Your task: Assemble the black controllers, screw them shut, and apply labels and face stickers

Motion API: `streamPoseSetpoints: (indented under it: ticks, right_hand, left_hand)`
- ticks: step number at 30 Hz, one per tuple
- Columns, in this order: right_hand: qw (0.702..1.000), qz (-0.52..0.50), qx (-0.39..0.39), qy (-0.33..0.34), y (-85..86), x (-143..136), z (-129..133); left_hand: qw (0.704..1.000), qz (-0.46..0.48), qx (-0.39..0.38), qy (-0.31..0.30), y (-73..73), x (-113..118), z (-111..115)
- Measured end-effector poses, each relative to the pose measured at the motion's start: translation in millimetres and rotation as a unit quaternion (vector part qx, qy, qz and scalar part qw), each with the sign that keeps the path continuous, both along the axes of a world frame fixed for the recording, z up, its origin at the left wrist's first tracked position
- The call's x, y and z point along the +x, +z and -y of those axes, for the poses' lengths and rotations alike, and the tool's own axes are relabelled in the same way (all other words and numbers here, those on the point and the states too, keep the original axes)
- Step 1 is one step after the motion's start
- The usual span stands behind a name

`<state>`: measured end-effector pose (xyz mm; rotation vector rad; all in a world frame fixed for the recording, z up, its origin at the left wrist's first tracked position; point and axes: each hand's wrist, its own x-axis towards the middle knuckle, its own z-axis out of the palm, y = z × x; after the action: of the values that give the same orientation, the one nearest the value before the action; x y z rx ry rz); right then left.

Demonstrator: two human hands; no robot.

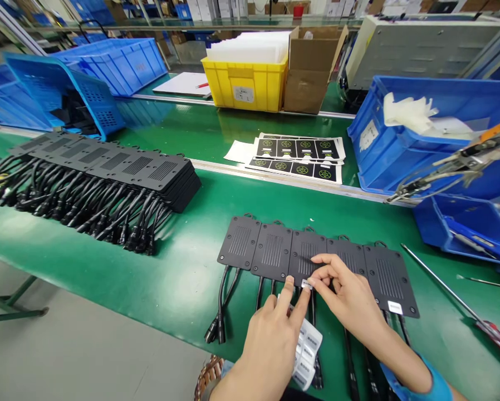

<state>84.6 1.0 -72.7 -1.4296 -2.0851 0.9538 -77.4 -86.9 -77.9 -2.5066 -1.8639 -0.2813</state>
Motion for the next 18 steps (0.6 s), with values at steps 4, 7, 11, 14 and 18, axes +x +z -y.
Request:
streamPoseSetpoints:
  ticks: [4, 7, 11, 14, 18]
  right_hand:
    - [0.990, 0.043, 0.132, 0.020, 3.1, 5.7, 2.7]
    - [0.972, 0.068, 0.200, 0.103, 4.9, 11.6, 9.6]
    - [0.926, 0.137, 0.262, 0.236, 7.2, 19.9, 16.3]
    - [0.941, 0.137, 0.242, 0.191, 13.4, 23.1, 13.4]
    - [0.990, 0.040, 0.111, 0.075, 22.6, 9.1, 2.4]
  left_hand:
    - [1.000, -0.005, -0.010, -0.001, 0.3, 1.5, 0.4]
    - [0.998, -0.001, -0.053, 0.012, -1.5, 2.7, -0.1]
    - [0.990, 0.069, -0.119, 0.037, -0.7, 0.0, -1.5]
    - [0.970, 0.196, -0.141, 0.035, 7.9, -10.2, -0.8]
    - [0.929, 0.342, -0.117, 0.084, 22.3, -34.3, 4.8]
